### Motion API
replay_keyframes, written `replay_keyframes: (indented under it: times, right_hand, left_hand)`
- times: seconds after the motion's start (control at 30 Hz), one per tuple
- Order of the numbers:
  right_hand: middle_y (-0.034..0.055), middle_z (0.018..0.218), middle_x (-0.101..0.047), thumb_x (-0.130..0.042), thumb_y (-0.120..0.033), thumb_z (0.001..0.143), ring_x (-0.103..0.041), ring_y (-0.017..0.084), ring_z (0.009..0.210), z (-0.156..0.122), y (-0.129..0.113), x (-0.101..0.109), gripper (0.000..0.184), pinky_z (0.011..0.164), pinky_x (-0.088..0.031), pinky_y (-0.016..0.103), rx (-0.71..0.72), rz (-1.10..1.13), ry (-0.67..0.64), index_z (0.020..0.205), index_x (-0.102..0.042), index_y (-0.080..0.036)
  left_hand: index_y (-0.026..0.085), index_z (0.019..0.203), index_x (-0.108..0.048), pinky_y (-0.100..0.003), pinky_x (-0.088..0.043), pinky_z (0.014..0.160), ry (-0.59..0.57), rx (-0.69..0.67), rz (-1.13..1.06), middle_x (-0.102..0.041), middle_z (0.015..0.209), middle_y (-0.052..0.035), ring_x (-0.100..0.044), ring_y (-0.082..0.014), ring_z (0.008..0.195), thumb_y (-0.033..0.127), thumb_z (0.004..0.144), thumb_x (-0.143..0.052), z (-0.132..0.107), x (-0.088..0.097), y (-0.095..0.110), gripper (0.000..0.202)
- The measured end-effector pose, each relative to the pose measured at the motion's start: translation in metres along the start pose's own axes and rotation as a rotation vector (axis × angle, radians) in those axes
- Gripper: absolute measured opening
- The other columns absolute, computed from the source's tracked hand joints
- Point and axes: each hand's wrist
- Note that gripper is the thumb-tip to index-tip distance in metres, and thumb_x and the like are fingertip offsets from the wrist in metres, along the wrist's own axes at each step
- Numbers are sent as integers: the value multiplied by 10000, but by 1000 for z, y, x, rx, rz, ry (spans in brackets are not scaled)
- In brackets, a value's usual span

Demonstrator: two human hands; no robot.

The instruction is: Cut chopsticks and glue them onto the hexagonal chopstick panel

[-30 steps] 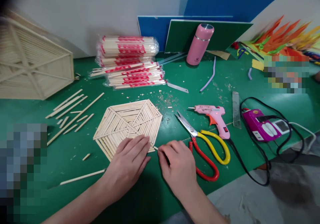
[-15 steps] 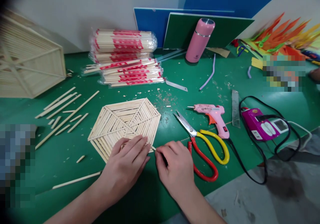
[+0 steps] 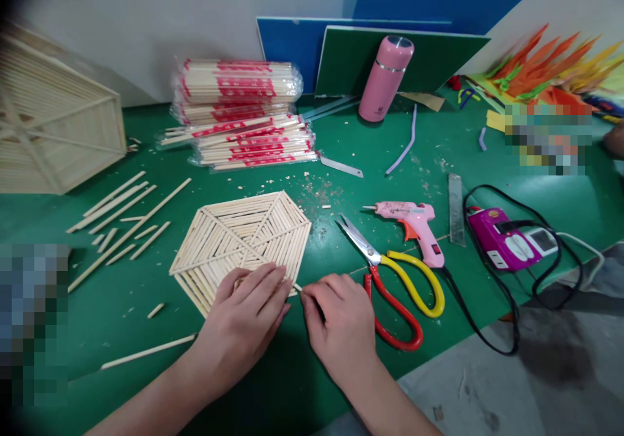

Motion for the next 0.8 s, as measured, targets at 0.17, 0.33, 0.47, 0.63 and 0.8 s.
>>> replay_keyframes:
  times: [0.17,0.33,0.47,0.63,0.8]
  right_hand:
    - [35,718,-602,-495,-186,803,-523,159,682,0,0,-1,137,630,-389,293,1,4,12,769,-627,-183]
    - [34,726,-599,-497,-177,803,-517,158,682,-2,-1,-1,132,633,-383,296,-7,15,5,764,-623,-184]
    - [32,722,-597,-500,-172,799,-515,161,686,-1,-1,0,123,633,-380,300,-17,21,0,757,-616,-181]
    - [37,718,-600,-490,-171,804,-514,161,684,0,-2,-1,136,625,-379,298,-18,26,7,748,-614,-175]
    - [40,730,-602,-489,-176,809,-514,162,694,-1,-1,-1,140,638,-381,301,-20,30,-3,761,-620,-173]
  left_hand:
    - [175,1057,-570,-427,-310,908,27,-2,0,-591,1133,-70,-492,-235,1080,176,826,-449,1,-1,1,261]
    - [169,1065,-562,-428,-300,911,19,3,-4,-585,1146,-72,-480,-237,1094,182,835,-445,-1,0,1,259]
    - [168,1079,-555,-436,-289,918,2,-4,-5,-572,1165,-77,-468,-241,1105,178,836,-442,-1,-1,0,268]
    - [161,1047,-572,-423,-310,893,28,-4,-3,-595,1131,-75,-493,-242,1074,199,851,-436,1,-1,0,242]
    - [157,1038,-577,-420,-307,889,41,0,4,-604,1114,-74,-502,-238,1061,206,857,-433,1,0,1,236]
Point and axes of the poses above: each hand's wrist, its own z-axis towards the middle knuckle, its own x-axis out of the back of the hand, y = z × x
